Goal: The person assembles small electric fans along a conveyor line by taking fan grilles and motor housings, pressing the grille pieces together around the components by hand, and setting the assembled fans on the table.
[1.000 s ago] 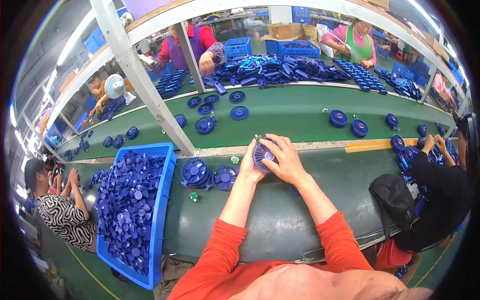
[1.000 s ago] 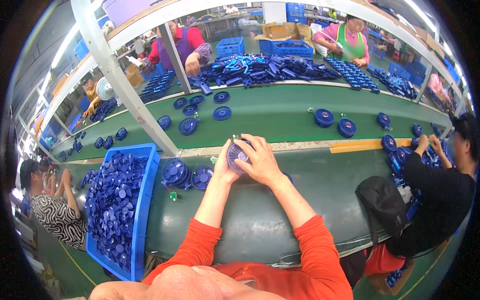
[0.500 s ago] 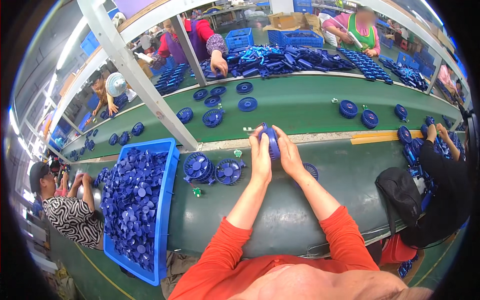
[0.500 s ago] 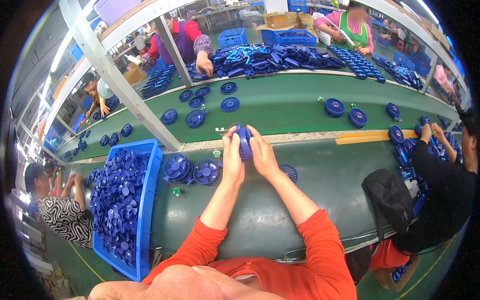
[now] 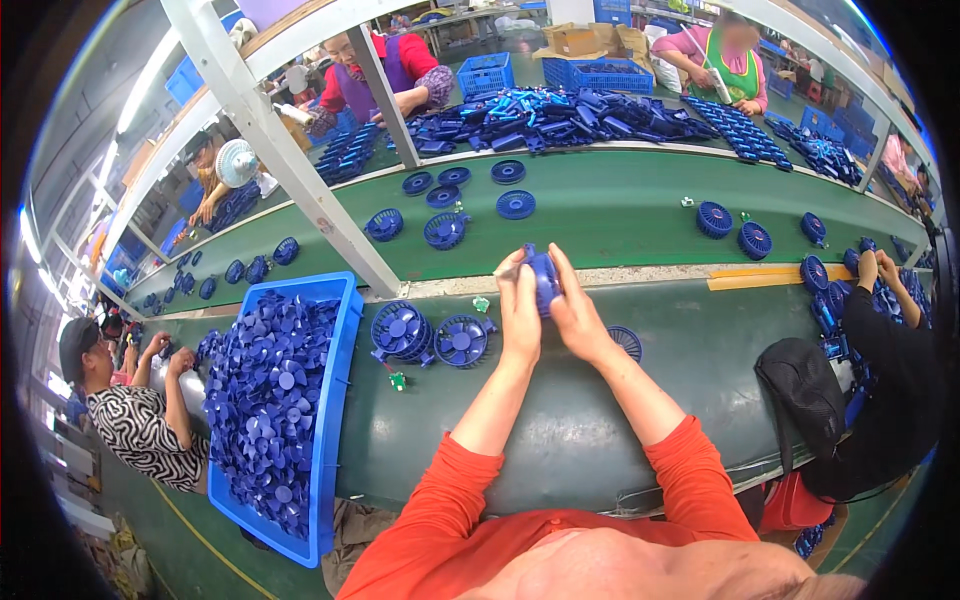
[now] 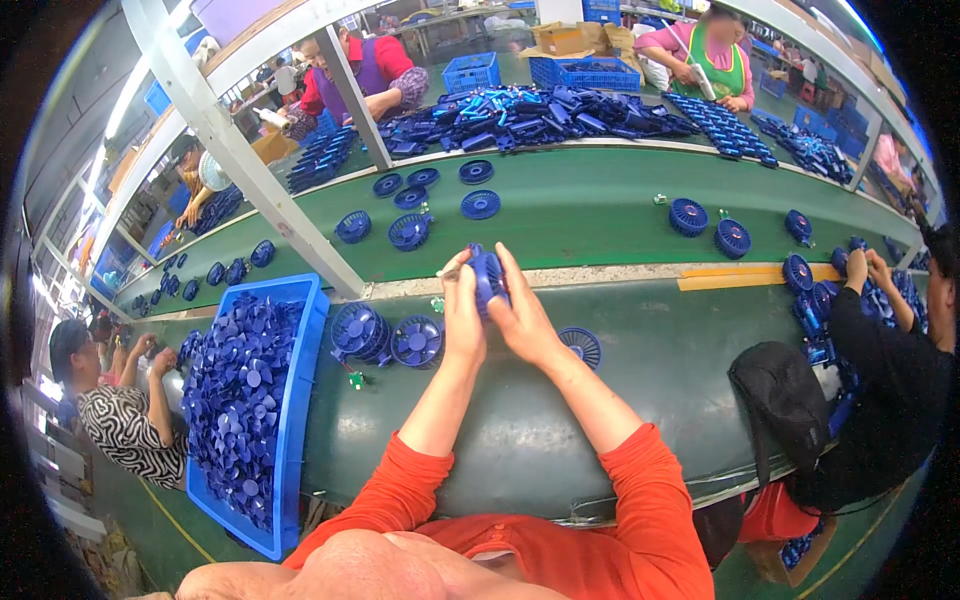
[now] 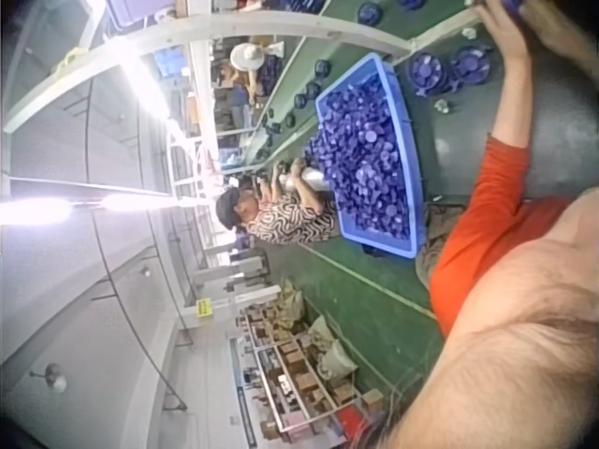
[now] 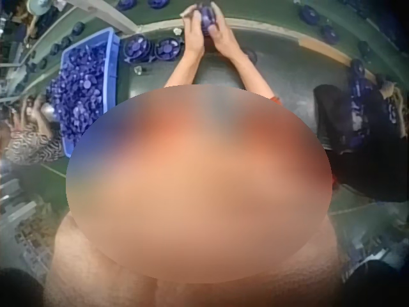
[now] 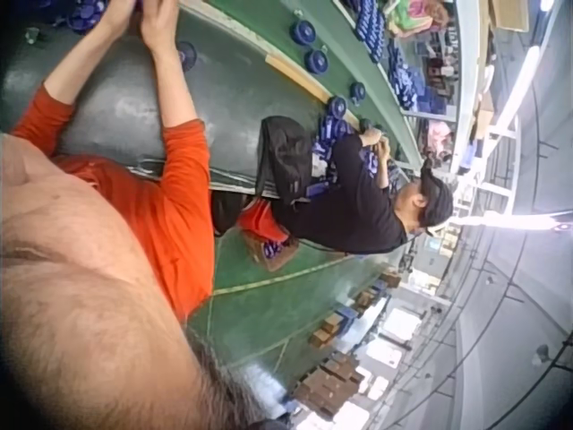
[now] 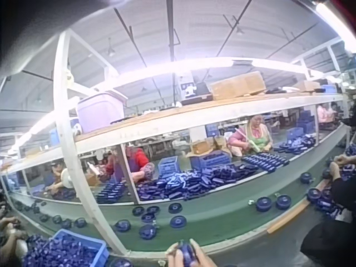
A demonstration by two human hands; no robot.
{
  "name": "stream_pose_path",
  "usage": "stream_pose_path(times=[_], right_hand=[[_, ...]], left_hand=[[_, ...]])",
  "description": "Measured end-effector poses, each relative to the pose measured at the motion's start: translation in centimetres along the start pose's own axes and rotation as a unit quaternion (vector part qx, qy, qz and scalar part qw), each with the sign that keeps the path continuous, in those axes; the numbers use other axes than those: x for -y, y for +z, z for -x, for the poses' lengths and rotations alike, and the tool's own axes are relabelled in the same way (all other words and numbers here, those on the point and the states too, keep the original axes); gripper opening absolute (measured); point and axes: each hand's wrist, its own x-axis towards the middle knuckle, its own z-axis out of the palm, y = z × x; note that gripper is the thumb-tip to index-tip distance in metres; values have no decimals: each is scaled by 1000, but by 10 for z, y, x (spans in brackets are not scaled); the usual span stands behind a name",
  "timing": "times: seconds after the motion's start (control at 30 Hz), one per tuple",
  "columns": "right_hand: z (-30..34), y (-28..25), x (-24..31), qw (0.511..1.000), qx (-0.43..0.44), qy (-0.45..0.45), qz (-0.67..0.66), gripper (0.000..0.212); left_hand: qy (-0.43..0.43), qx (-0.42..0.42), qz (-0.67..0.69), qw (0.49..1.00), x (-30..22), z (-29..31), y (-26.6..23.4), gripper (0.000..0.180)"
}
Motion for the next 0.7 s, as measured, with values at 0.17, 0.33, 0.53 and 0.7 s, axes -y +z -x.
stream_pose_path(times=[0.17,0.33,0.53,0.7], right_hand=[[4,23,-6,986,-50,54,-149,68],[1,20,-2,957,-34,97,-273,55],[-20,-18,-10,980,-9,167,-106,48],[-44,-108,-93,932,-231,60,271,57]], left_hand=[[158,-19,-139,977,5,9,7,37],[194,-28,-173,965,4,9,9,40],[96,28,-199,975,18,-2,-4,45],[64,53,-289,954,38,-24,-19,51]])
